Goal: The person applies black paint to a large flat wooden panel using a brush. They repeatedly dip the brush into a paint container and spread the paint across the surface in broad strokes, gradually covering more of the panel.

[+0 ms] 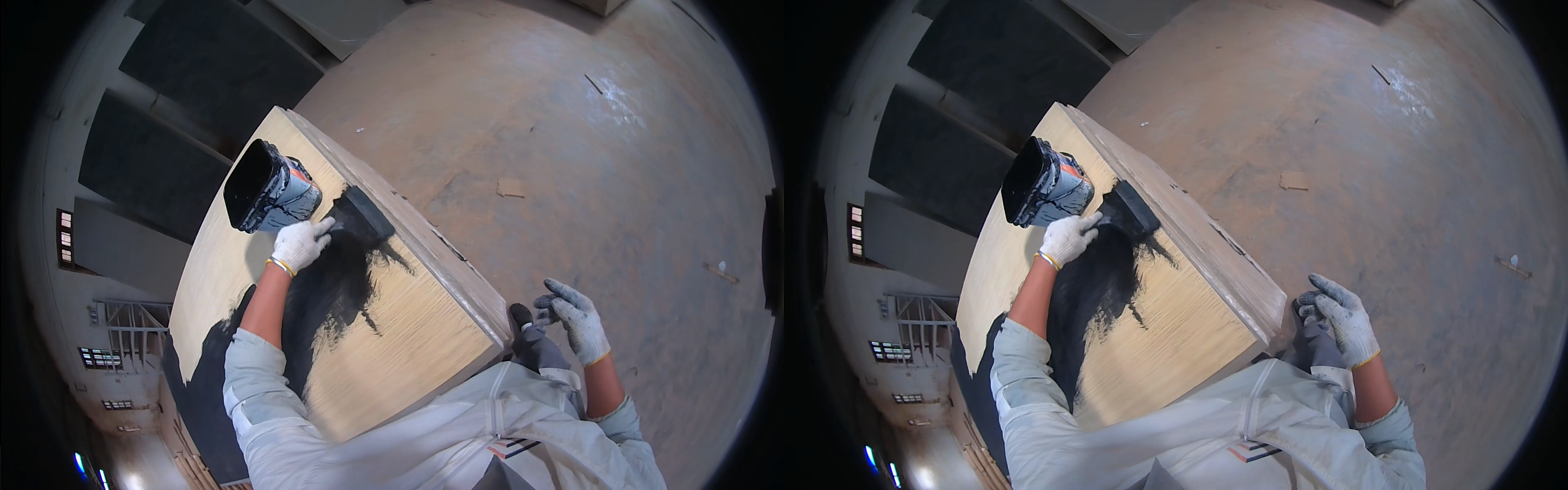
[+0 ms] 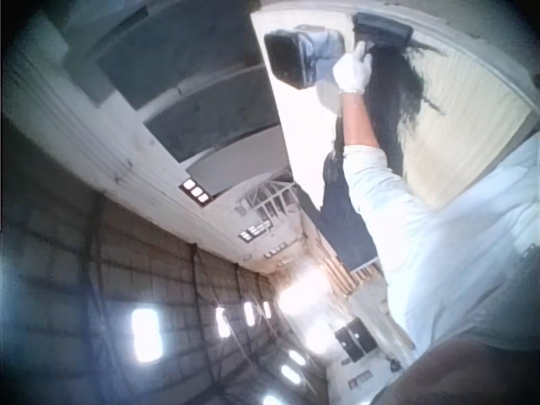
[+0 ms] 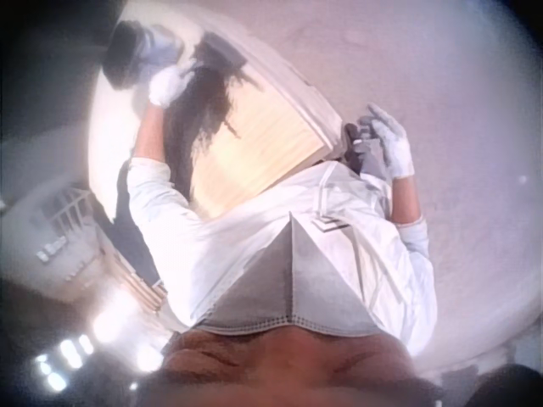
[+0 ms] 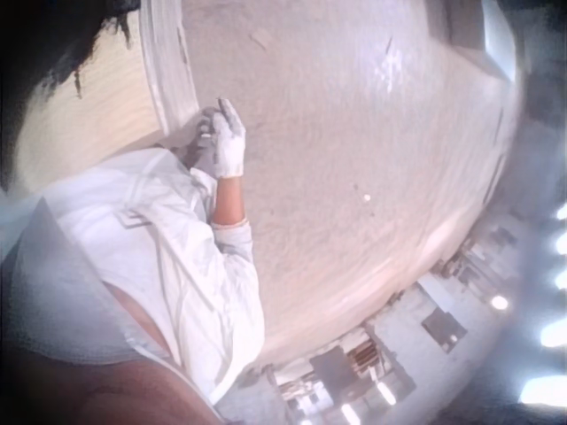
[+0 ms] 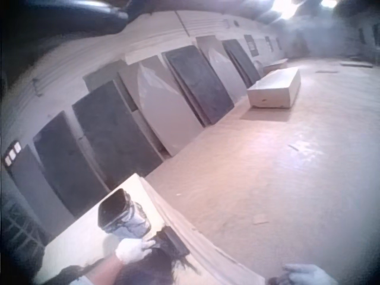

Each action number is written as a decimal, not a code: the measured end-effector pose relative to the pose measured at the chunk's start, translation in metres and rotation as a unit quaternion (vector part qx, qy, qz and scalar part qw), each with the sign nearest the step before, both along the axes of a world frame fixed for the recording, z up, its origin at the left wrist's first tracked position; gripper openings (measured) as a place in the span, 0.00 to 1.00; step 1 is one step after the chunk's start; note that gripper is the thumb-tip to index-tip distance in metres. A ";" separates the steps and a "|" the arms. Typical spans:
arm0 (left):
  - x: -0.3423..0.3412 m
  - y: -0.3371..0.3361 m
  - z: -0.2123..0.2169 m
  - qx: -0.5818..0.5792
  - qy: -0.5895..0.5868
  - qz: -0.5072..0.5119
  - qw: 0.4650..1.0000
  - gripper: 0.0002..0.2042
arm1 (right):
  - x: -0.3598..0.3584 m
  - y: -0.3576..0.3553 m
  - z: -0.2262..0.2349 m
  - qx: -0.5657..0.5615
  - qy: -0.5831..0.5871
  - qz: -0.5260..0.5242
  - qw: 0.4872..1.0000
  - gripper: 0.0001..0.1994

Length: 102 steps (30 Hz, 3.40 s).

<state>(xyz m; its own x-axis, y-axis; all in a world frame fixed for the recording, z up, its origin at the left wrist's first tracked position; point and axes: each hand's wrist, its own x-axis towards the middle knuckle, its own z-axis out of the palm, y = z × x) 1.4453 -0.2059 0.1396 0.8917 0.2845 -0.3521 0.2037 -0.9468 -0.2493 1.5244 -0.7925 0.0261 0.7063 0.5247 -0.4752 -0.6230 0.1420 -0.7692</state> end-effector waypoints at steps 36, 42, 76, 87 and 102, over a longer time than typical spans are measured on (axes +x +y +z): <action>-0.113 -0.187 -0.011 -0.008 -0.003 -0.109 0.994 0.19 | -0.195 -0.046 -0.036 -0.057 -0.042 -0.138 0.988 0.28; -0.096 -0.171 -0.025 0.005 -0.064 -0.026 0.998 0.17 | -0.187 -0.034 -0.022 -0.062 -0.065 -0.119 0.989 0.27; -0.142 -0.280 -0.027 -0.020 -0.034 -0.061 0.997 0.19 | -0.274 -0.125 -0.196 -0.319 0.100 -0.108 0.936 0.27; -0.151 -0.250 -0.031 -0.019 -0.062 -0.115 0.991 0.19 | -0.330 -0.199 -0.278 -0.348 0.220 -0.141 0.901 0.30; -0.138 -0.145 -0.007 -0.013 -0.039 -0.093 0.995 0.20 | -0.323 -0.216 -0.294 -0.340 0.239 -0.170 0.894 0.26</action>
<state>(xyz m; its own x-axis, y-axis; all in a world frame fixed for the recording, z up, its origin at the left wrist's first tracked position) 1.3074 -0.3513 0.1326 0.9528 0.1042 -0.2851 0.0425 -0.9758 -0.2144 1.2019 -1.0082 -0.2678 0.4013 -0.2064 -0.8924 -0.9131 -0.0129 -0.4076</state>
